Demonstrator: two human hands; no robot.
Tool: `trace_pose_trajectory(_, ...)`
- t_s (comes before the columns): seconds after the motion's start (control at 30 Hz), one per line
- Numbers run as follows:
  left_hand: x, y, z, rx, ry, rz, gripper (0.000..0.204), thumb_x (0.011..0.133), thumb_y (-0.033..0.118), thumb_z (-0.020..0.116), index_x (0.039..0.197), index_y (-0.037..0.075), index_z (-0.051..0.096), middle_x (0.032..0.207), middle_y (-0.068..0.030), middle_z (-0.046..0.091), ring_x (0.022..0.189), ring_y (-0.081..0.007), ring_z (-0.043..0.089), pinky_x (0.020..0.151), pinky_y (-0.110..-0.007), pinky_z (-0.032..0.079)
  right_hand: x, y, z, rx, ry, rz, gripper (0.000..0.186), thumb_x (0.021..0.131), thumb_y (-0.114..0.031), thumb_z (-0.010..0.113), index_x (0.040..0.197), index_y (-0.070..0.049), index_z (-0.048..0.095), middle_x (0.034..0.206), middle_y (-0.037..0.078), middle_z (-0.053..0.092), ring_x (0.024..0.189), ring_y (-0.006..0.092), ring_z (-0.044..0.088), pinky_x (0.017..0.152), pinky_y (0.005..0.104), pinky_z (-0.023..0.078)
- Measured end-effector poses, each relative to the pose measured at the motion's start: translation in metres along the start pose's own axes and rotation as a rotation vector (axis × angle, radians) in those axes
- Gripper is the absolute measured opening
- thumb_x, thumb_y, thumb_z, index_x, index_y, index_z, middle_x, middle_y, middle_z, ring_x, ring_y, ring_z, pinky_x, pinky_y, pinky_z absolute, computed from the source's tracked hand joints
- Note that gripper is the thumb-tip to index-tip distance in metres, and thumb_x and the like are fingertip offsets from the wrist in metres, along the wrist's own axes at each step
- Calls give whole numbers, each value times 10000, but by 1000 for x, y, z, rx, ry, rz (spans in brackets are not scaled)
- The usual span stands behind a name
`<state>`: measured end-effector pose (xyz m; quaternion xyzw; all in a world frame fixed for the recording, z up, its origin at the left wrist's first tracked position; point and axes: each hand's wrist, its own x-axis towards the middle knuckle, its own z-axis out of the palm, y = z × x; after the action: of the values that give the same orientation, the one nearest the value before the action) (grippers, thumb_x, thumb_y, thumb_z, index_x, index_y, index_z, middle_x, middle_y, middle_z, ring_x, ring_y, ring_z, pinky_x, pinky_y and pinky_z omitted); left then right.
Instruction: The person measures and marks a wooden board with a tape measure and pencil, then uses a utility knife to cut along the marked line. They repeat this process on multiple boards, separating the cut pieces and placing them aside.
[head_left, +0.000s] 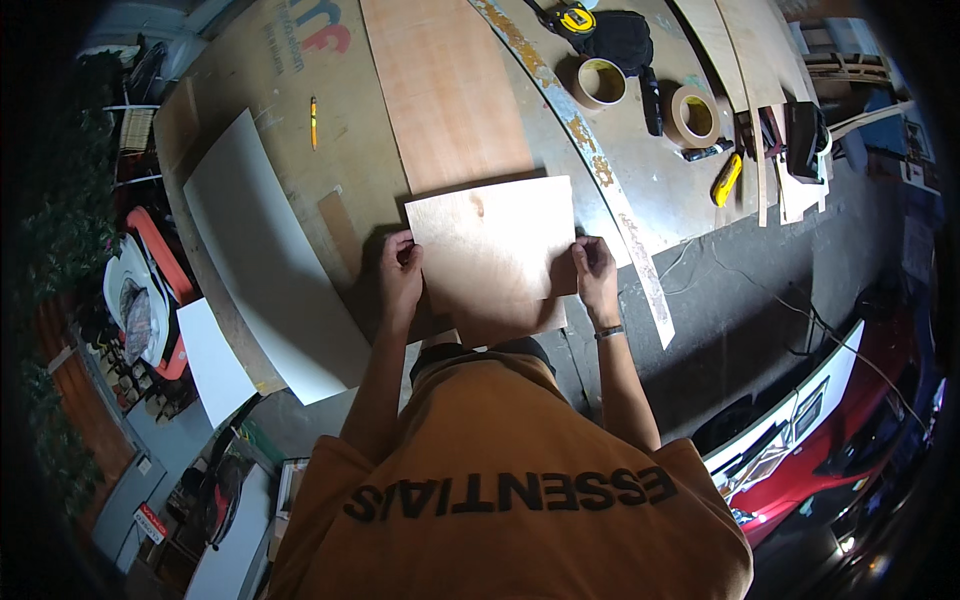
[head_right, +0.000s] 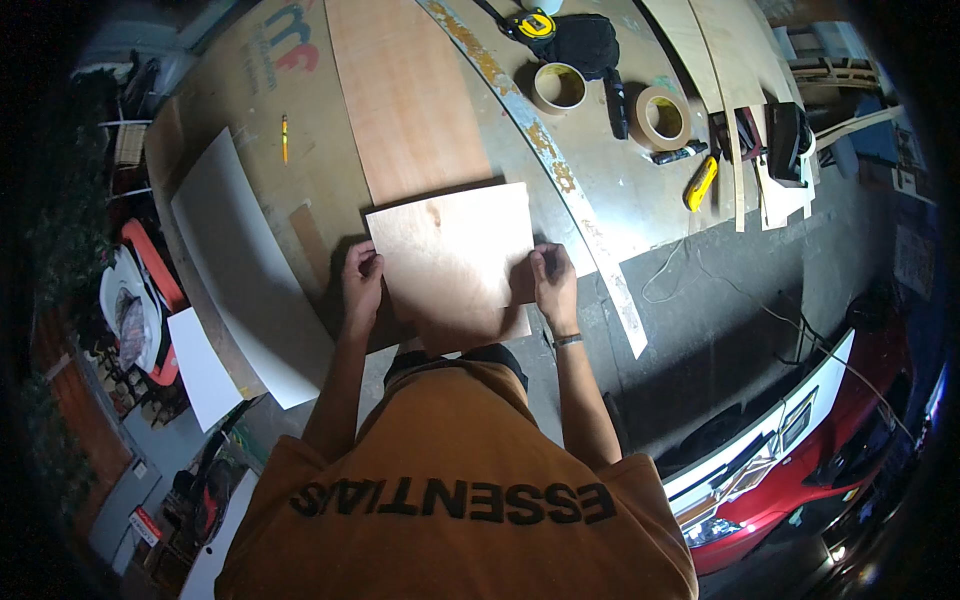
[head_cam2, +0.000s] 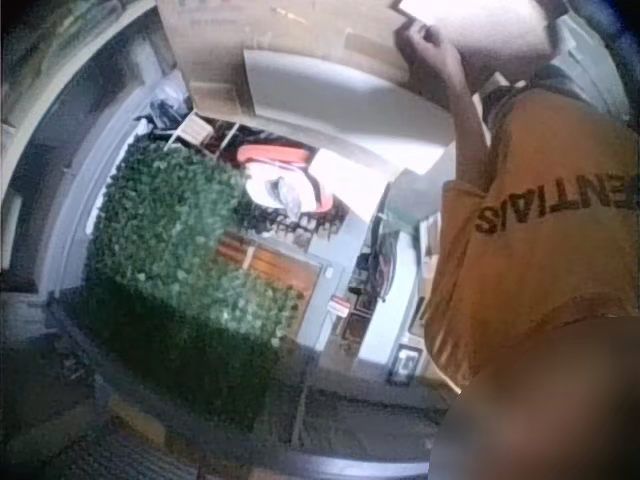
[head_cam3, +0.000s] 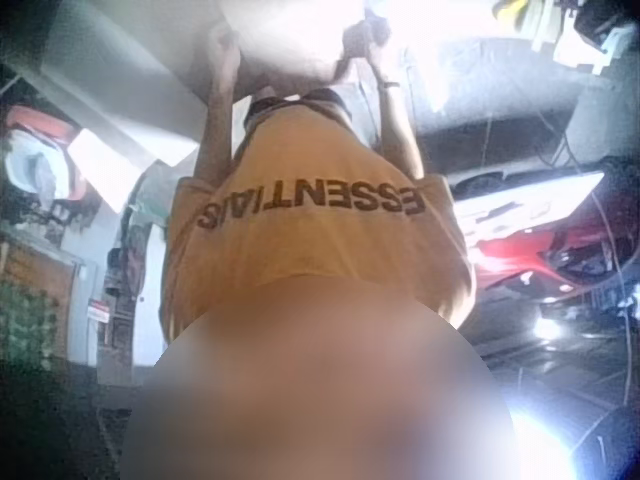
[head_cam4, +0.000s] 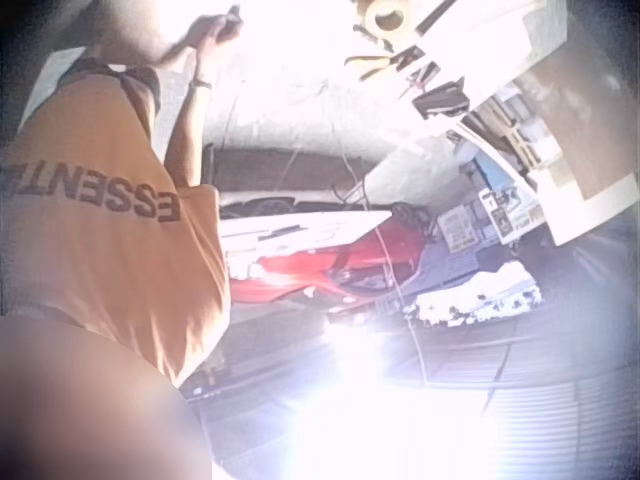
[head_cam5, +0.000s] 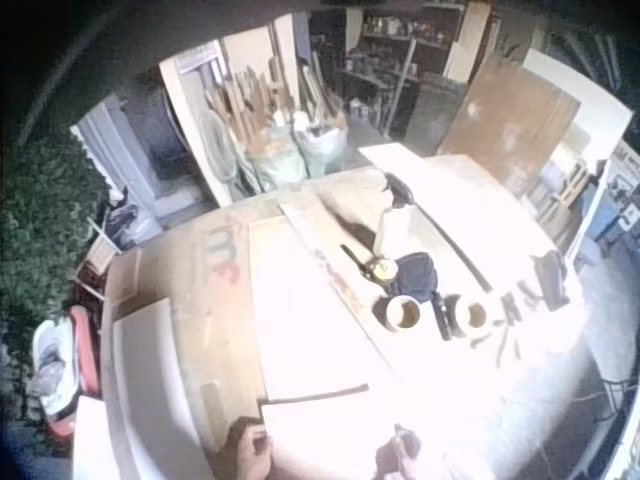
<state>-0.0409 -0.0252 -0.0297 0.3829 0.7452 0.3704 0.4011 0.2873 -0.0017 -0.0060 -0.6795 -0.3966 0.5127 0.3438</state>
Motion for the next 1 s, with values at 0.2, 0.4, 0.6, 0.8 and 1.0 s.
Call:
trace_pose_trajectory(0.2,-3,27,-5,-228,-8,-57,194,982,33,624,1176,43,624,1005,-13,621,930,-105,563,865,-264,465,-15,-9,-7,-27,-16,-26,147,1023,-123,603,1061,18,620,924,60,642,890,124,571,828,281,477)
trace_pose_trajectory(0.4,-3,47,-9,-410,-2,-143,187,1004,69,611,1190,57,626,996,7,624,922,-87,553,859,-260,457,-32,-20,-9,189,-94,39,119,1026,-117,620,1054,-1,622,830,-25,613,764,53,524,692,219,439)
trace_pose_trajectory(0.6,-7,25,-16,-422,-72,-296,193,999,128,640,1180,63,627,987,-6,643,904,-93,568,841,-270,467,-20,-23,0,110,-7,-61,173,1038,-148,606,1089,15,634,886,-8,610,824,78,529,742,243,458)
trace_pose_trajectory(0.8,-77,0,-9,-255,-177,-399,217,993,212,670,1084,16,654,948,-33,676,802,-116,622,707,-299,533,72,-71,12,-430,-151,-364,245,1008,-187,621,1149,-1,697,1059,199,702,973,316,692,875,384,530)
trace_pose_trajectory(1.0,-116,6,-1,-164,-303,-624,253,1006,252,648,1059,9,698,936,-89,744,735,-138,653,635,-315,559,117,-81,-4,-256,103,-518,243,1039,-157,571,1116,41,690,1074,180,747,966,261,725,867,355,532)
